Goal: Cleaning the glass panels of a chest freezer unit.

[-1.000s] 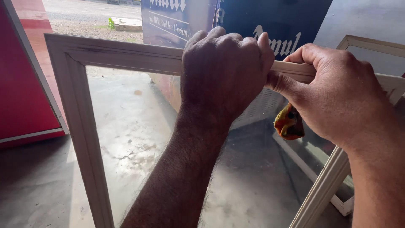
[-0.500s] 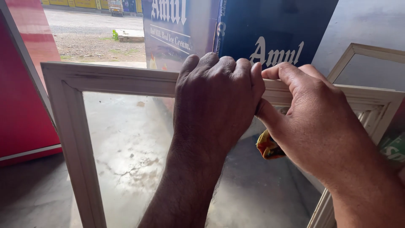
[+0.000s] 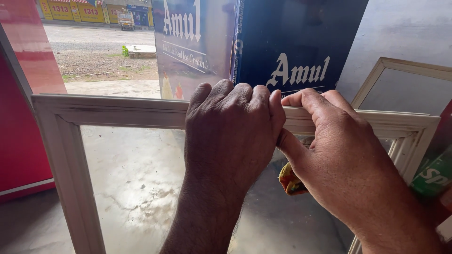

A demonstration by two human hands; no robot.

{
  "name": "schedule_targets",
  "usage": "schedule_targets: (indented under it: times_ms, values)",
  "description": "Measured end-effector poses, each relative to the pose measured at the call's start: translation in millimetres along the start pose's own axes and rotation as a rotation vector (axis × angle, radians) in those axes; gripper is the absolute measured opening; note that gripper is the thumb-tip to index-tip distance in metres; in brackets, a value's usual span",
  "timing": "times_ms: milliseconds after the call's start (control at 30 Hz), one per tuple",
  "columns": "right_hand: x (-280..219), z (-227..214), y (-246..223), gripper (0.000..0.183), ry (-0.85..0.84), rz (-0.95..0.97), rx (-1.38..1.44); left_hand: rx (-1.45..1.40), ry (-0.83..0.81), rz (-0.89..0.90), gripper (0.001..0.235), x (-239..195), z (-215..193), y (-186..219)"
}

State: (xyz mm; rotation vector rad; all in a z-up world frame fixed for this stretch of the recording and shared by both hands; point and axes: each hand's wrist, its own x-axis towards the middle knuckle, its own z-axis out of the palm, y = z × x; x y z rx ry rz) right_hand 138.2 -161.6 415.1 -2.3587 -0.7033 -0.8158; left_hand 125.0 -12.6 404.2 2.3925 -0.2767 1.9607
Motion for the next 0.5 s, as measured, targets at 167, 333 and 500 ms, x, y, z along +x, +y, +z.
schedule_targets:
  times_ms: [167,333,500]
  values:
    - [0,3,5,0.054,-0.007,0.009,-0.021,0.001,0.005,0.006,0.034,-1,1,-1]
    - [3,-5,-11,0.058,-0.035,0.077,-0.051,0.001,-0.042,0.009,0.033,1,-4,0]
    - [7,-12,-25,0.068,-0.181,0.286,-0.14,0.017,-0.087,0.033,0.031,-1,-10,0]
